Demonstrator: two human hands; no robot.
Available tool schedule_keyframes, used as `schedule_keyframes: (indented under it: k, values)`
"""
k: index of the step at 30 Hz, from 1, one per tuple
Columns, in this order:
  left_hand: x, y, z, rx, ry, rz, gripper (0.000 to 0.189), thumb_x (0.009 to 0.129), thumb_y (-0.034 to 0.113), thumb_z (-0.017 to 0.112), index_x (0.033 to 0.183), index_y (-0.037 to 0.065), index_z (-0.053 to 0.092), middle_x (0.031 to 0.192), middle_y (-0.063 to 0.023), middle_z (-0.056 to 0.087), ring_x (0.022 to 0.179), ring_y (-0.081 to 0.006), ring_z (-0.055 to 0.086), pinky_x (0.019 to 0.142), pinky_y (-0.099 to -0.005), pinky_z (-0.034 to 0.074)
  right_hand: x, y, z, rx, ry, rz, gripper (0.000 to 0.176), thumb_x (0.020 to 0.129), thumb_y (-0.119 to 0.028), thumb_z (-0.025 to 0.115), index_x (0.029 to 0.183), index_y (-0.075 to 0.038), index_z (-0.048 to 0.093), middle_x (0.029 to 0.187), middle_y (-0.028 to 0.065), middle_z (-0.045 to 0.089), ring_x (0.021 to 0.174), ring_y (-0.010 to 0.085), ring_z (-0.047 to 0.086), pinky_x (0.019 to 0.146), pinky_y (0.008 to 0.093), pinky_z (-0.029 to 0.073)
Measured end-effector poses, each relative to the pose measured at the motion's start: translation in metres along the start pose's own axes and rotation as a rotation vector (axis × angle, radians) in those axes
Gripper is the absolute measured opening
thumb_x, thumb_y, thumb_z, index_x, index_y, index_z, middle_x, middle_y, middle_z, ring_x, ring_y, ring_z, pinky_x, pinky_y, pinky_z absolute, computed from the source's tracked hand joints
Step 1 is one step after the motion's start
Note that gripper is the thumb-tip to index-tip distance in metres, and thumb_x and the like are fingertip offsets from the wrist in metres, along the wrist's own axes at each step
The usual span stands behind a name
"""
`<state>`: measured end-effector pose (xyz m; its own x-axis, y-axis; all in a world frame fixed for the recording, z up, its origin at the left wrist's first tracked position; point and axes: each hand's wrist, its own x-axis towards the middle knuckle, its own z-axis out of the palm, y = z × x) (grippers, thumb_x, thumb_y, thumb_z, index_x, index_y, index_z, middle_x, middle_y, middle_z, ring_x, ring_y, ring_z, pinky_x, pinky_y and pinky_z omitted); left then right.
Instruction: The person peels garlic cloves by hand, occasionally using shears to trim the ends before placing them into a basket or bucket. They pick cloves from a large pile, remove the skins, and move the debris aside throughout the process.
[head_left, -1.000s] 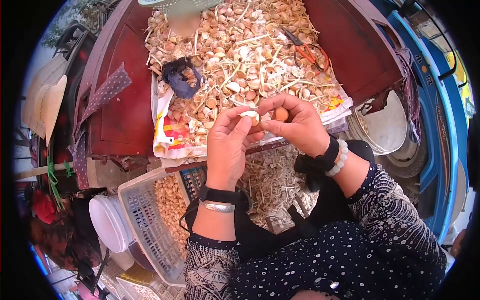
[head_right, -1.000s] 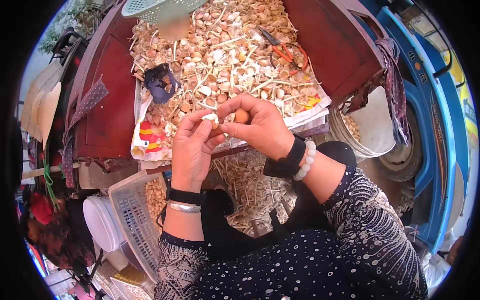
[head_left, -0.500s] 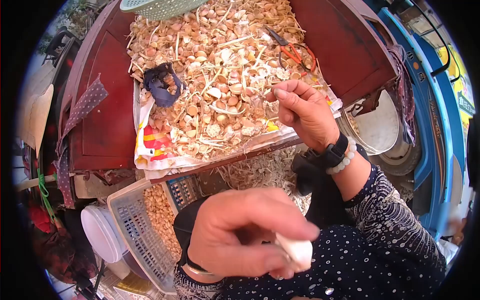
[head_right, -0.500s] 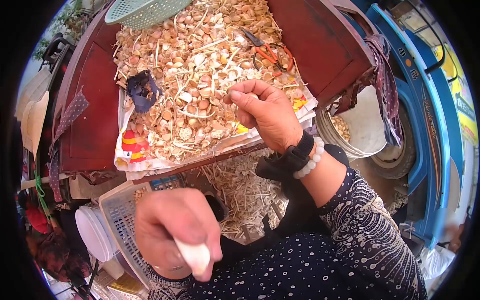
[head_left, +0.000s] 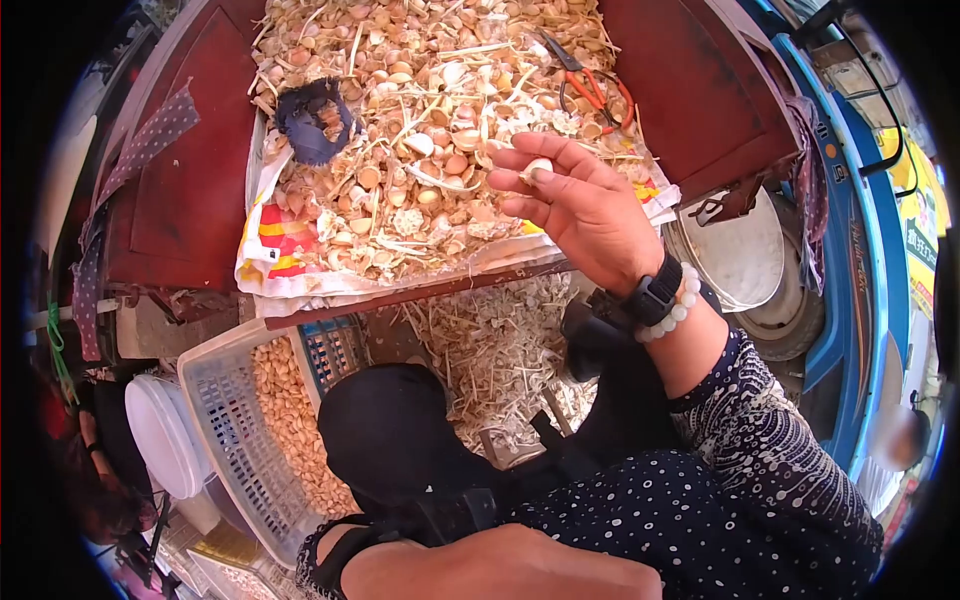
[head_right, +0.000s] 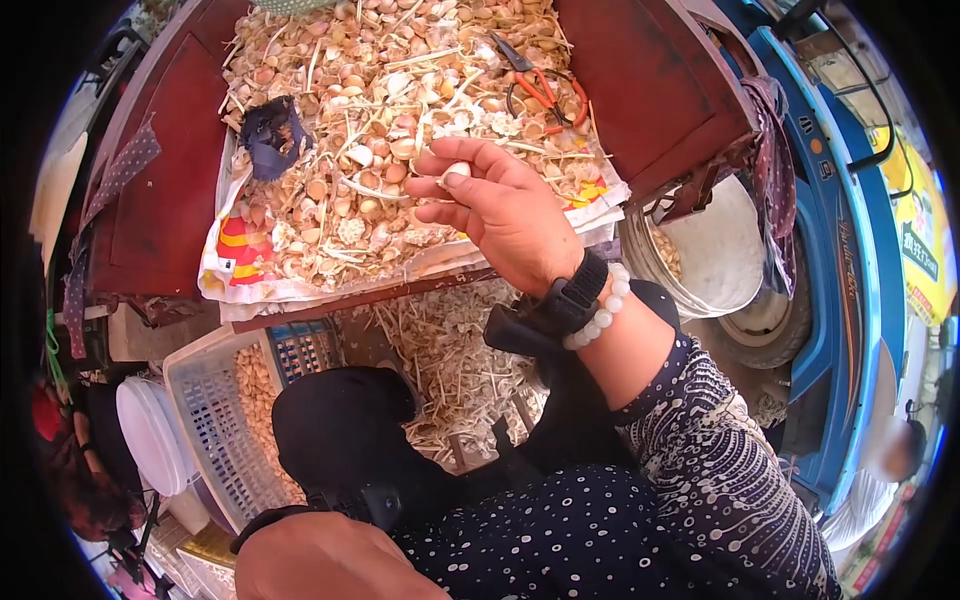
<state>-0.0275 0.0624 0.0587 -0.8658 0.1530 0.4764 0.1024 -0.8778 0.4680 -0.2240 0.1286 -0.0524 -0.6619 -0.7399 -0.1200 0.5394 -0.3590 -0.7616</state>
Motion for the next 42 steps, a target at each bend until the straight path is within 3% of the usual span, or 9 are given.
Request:
schedule_keyframes:
  k: [3, 11, 14, 18, 29, 38, 39, 40, 42]
  values:
    - [-0.008, -0.002, 0.012, -0.013, 0.194, -0.060, 0.013, 0.077, -0.003, 0.065, 0.087, -0.011, 0.062, 0.080, -0.0181, 0.062, 0.068, -0.0230, 0.062, 0.058, -0.0268, 0.049, -0.004, 0.002, 0.007, -0.127, -0.083, -0.050, 0.047, 0.091, -0.004, 0.048, 0.132, 0.001, 0.027, 0.117, 0.0135, 0.051, 0.108, 0.0220, 0.054, 0.092, 0.0343, 0.047]
    - [-0.007, -0.013, 0.030, -0.056, 0.324, -0.019, 0.014, 0.077, -0.001, 0.068, 0.087, -0.010, 0.062, 0.080, -0.0188, 0.062, 0.066, -0.0215, 0.063, 0.056, -0.0252, 0.049, -0.008, 0.008, 0.005, -0.097, -0.291, -0.004, 0.053, 0.090, -0.007, 0.052, 0.136, -0.005, 0.026, 0.121, 0.0138, 0.051, 0.112, 0.0234, 0.052, 0.093, 0.0361, 0.045]
    - [-0.007, -0.024, 0.022, 0.006, 0.187, 0.135, 0.015, 0.077, -0.002, 0.067, 0.088, -0.011, 0.062, 0.080, -0.0184, 0.062, 0.066, -0.0202, 0.062, 0.057, -0.0247, 0.049, -0.010, 0.009, 0.007, -0.124, -0.325, -0.039, 0.054, 0.090, -0.007, 0.053, 0.136, -0.005, 0.026, 0.120, 0.0136, 0.051, 0.112, 0.0234, 0.052, 0.091, 0.0359, 0.045]
    - [-0.012, -0.025, 0.024, -0.005, 0.157, 0.081, 0.015, 0.078, -0.002, 0.067, 0.088, -0.011, 0.061, 0.081, -0.0184, 0.062, 0.067, -0.0197, 0.062, 0.057, -0.0246, 0.049, -0.011, 0.010, 0.006, -0.171, -0.344, -0.013, 0.057, 0.090, -0.005, 0.051, 0.139, -0.005, 0.023, 0.124, 0.0135, 0.049, 0.116, 0.0246, 0.050, 0.097, 0.0399, 0.041]
    - [-0.007, -0.020, 0.041, 0.044, 0.276, 0.045, 0.015, 0.078, -0.002, 0.066, 0.088, -0.011, 0.060, 0.079, -0.0187, 0.062, 0.067, -0.0196, 0.062, 0.058, -0.0244, 0.049, -0.021, 0.012, 0.015, -0.473, -0.453, -0.179, 0.062, 0.090, -0.004, 0.051, 0.142, -0.009, 0.017, 0.123, 0.0132, 0.050, 0.116, 0.0210, 0.049, 0.096, 0.0347, 0.041]
    - [-0.010, -0.033, 0.035, -0.017, 0.260, 0.269, 0.024, 0.078, -0.006, 0.063, 0.098, -0.015, 0.053, 0.086, -0.0227, 0.058, 0.062, -0.0182, 0.058, 0.054, -0.0225, 0.047, -0.021, 0.003, 0.011, 0.211, -0.356, 0.165, 0.048, 0.091, -0.010, 0.051, 0.134, -0.002, 0.032, 0.121, 0.0187, 0.051, 0.114, 0.0274, 0.052, 0.094, 0.0398, 0.045]
    - [-0.019, -0.024, 0.021, 0.003, 0.140, 0.103, 0.032, 0.079, -0.005, 0.063, 0.106, -0.015, 0.047, 0.092, -0.0236, 0.055, 0.060, -0.0170, 0.057, 0.055, -0.0209, 0.046, -0.021, 0.001, 0.010, 0.273, -0.330, 0.211, 0.044, 0.091, -0.012, 0.050, 0.131, -0.001, 0.036, 0.119, 0.0188, 0.053, 0.112, 0.0272, 0.053, 0.093, 0.0396, 0.046]
    - [-0.027, -0.017, 0.020, 0.150, 0.229, 0.003, 0.030, 0.083, -0.001, 0.059, 0.109, -0.010, 0.048, 0.091, -0.0238, 0.056, 0.066, -0.0186, 0.058, 0.059, -0.0223, 0.047, -0.021, -0.001, 0.007, 0.275, -0.334, 0.207, 0.044, 0.091, -0.012, 0.050, 0.131, -0.001, 0.036, 0.119, 0.0188, 0.053, 0.112, 0.0272, 0.053, 0.093, 0.0396, 0.046]
    - [-0.034, -0.001, 0.036, 0.314, 0.625, -0.188, 0.020, 0.083, 0.000, 0.058, 0.098, -0.013, 0.054, 0.086, -0.0254, 0.057, 0.057, -0.0209, 0.062, 0.049, -0.0243, 0.051, -0.019, 0.001, 0.003, 0.309, -0.386, 0.291, 0.038, 0.092, -0.014, 0.050, 0.126, 0.000, 0.043, 0.114, 0.0174, 0.057, 0.107, 0.0255, 0.057, 0.090, 0.0387, 0.047]
